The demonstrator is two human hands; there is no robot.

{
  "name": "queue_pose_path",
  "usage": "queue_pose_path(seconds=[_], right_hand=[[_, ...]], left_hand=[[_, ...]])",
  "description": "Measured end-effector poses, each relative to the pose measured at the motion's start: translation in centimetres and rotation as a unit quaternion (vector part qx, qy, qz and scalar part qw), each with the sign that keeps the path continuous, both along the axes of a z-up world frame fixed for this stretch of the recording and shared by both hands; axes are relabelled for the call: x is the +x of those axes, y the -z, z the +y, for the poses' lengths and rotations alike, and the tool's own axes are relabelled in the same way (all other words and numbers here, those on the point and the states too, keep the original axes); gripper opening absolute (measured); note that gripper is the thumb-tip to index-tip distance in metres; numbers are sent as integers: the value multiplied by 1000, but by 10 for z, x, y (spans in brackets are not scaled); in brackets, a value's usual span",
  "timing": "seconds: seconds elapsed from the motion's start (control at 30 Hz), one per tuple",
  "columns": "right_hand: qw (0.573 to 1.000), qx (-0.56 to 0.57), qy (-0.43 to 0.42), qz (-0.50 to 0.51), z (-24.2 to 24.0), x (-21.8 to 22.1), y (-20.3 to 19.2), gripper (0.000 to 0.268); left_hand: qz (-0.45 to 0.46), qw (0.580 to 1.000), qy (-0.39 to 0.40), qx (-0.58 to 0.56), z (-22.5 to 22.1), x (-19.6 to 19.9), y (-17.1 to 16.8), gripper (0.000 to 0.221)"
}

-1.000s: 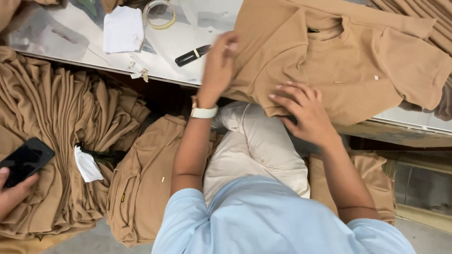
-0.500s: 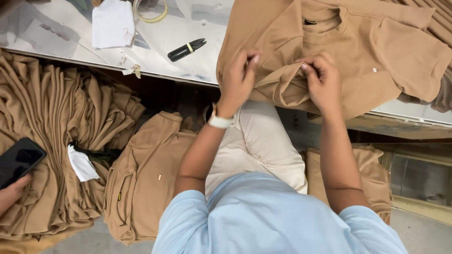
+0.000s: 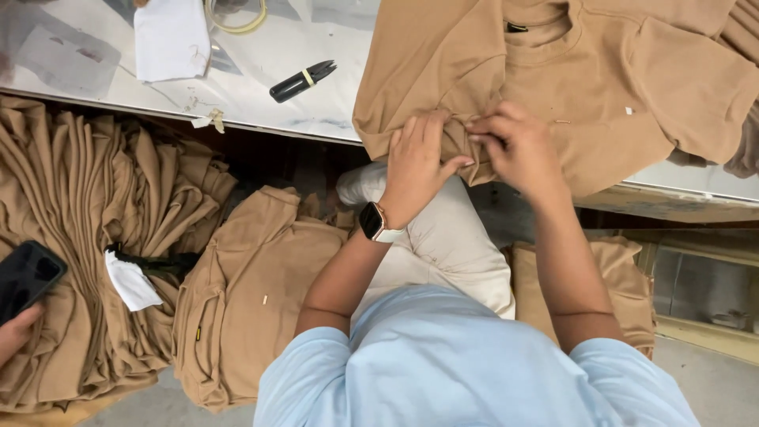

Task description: Inspecting and folding brown t-shirts at a quality control station in a garment factory.

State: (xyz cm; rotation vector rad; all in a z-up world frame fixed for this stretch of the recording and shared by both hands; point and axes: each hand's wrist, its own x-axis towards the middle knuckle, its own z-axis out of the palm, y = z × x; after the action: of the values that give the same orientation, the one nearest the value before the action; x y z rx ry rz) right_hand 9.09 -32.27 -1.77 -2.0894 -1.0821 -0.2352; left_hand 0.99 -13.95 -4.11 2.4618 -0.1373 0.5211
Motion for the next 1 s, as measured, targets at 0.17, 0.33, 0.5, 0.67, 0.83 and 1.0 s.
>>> queue_pose_path(seconds=[0.17,0.33,0.5,0.67,0.83,1.0], right_hand=[[942,222,46,249,-33,16,60,3],[806,503,-114,291,-100,13,67,19],[894,371,-148,205,-80,-12,10,51],[952,243,-55,177,-38,-26,8,16],[998,49,40,-19,11,-30,16,9],[995,58,73,26,6,-31,21,7]], left_hand=[[-15,1000,-13,11,-2,1,8,74],[-33,999,-12,7,-2,1,13,75],[-25,999,-24,11,-6,1,19,69],[-46,999,-13,1,-5,-5,14,75],[-67,997,-24,34,-7,-5,13,82],[-67,997,-22,26,-7,-6,20,80]])
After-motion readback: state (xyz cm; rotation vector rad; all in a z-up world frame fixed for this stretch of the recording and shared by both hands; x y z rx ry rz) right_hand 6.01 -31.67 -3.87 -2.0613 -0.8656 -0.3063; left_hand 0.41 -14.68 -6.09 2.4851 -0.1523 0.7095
